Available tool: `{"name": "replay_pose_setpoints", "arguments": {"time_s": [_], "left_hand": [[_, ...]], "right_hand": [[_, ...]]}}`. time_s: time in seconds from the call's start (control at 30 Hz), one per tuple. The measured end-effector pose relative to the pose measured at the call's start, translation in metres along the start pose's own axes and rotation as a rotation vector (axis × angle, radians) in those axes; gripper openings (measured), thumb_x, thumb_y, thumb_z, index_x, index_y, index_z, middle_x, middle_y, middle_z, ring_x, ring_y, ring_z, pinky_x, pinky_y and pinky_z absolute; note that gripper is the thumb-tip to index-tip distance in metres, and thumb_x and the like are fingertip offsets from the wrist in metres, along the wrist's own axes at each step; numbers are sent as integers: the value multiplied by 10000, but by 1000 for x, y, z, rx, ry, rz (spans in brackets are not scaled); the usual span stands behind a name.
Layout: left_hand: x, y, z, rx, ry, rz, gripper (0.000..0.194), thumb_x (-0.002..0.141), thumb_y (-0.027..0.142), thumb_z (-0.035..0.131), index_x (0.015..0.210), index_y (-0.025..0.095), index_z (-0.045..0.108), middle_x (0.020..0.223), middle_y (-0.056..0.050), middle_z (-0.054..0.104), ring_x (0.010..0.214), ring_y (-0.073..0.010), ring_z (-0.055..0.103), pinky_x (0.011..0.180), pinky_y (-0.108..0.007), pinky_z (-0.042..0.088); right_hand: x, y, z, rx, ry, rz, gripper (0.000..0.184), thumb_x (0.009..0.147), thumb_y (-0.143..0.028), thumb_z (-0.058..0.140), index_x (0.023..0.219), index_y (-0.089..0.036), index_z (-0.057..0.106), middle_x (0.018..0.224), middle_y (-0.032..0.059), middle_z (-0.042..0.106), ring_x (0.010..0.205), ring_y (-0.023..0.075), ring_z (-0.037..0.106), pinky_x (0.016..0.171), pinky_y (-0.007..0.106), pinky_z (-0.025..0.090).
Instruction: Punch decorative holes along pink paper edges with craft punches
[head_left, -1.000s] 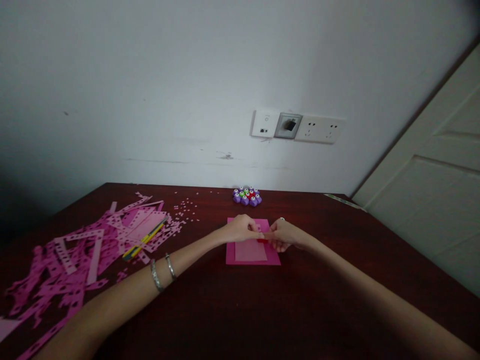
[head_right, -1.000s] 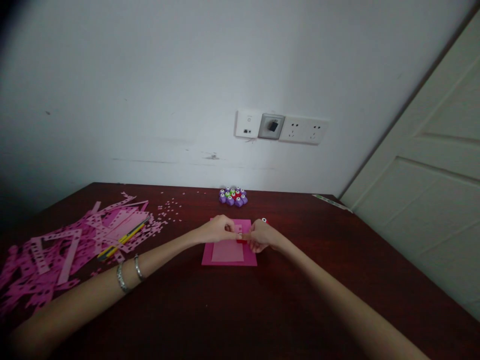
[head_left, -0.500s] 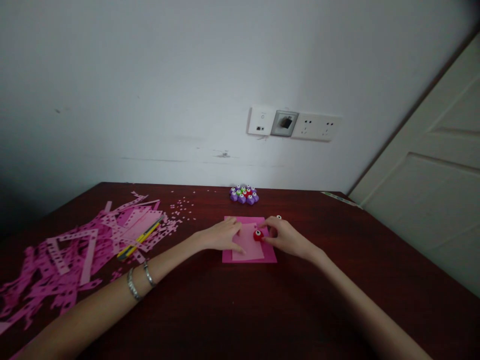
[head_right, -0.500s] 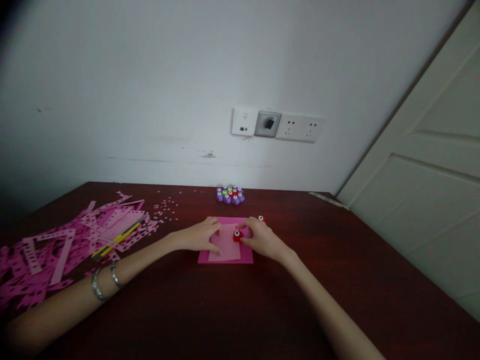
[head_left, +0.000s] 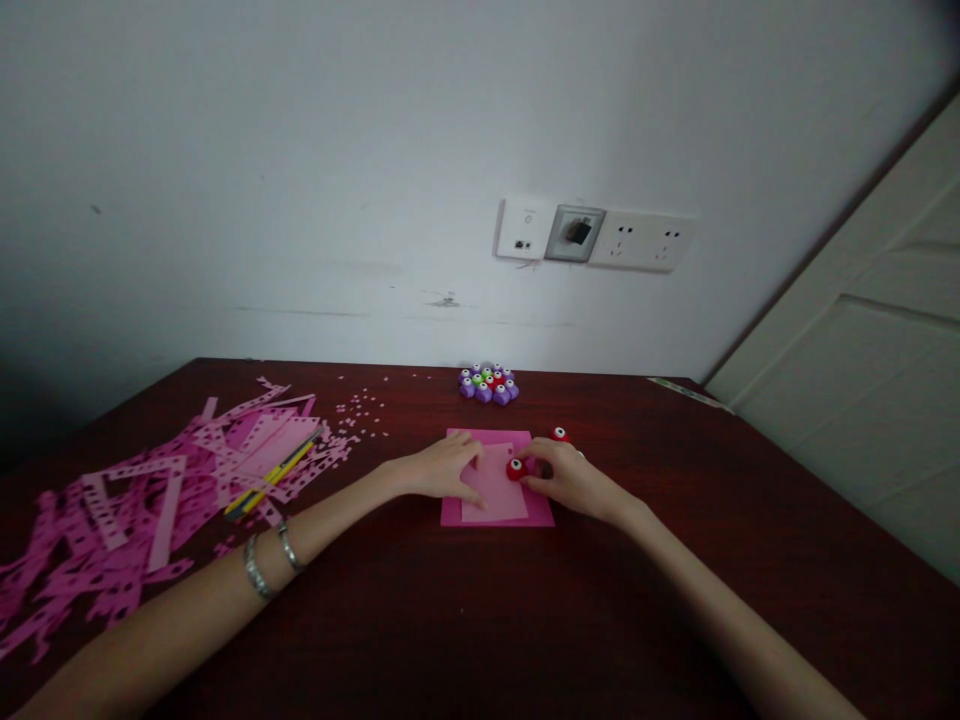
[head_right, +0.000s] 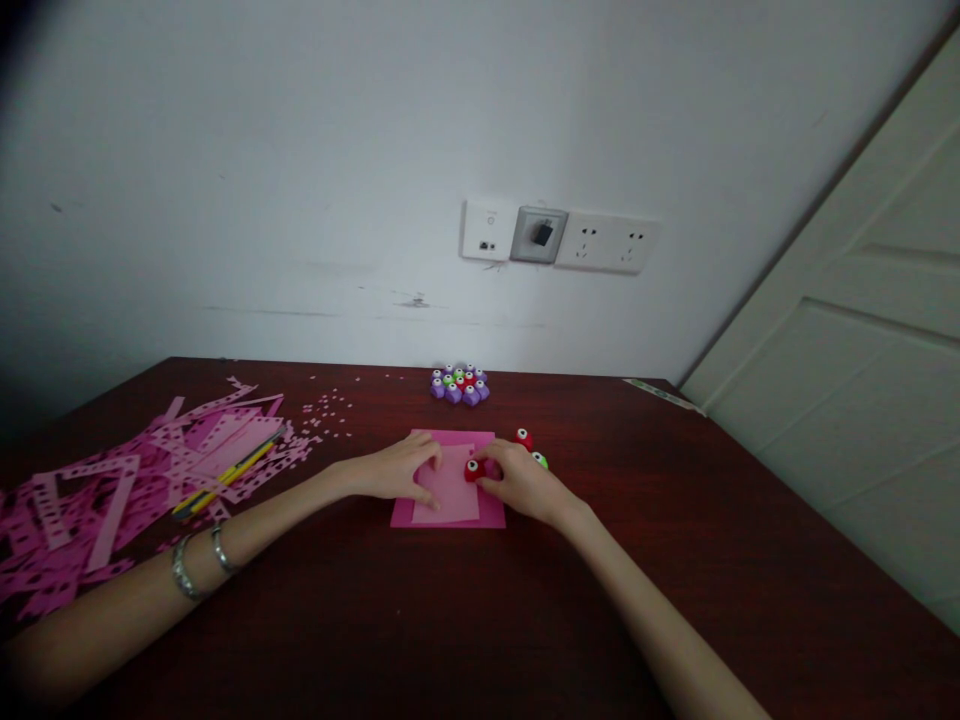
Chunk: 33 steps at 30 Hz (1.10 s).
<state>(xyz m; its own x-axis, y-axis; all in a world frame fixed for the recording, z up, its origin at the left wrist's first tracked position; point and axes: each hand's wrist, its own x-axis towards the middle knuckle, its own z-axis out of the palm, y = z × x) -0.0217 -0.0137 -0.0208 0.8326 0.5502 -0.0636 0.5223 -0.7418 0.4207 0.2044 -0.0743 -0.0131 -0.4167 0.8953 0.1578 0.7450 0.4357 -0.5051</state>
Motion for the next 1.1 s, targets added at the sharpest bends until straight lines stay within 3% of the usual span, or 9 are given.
{"name": "replay_pose_setpoints", "arguments": {"time_s": [0.33,1.1], "left_hand": [[0,0,-1,-24,-13,-12,472,639,550,619,877,168,476,971,-67,442,892,-208,417,776,-320,359],[1,-2,1,-11,1,9,486,636,557,627,883,166,477,956,-67,448,881,-205,416,795,-336,353]], "right_hand": [[0,2,-2,29,-35,-8,161,788,-194,566,932,-179,634,808,31,607,663,127,521,609,244,419],[0,-3,-4,0,-42,-55,134,820,-173,537,926,-175,618,949,62,610,847,163,552,774,288,431]]}}
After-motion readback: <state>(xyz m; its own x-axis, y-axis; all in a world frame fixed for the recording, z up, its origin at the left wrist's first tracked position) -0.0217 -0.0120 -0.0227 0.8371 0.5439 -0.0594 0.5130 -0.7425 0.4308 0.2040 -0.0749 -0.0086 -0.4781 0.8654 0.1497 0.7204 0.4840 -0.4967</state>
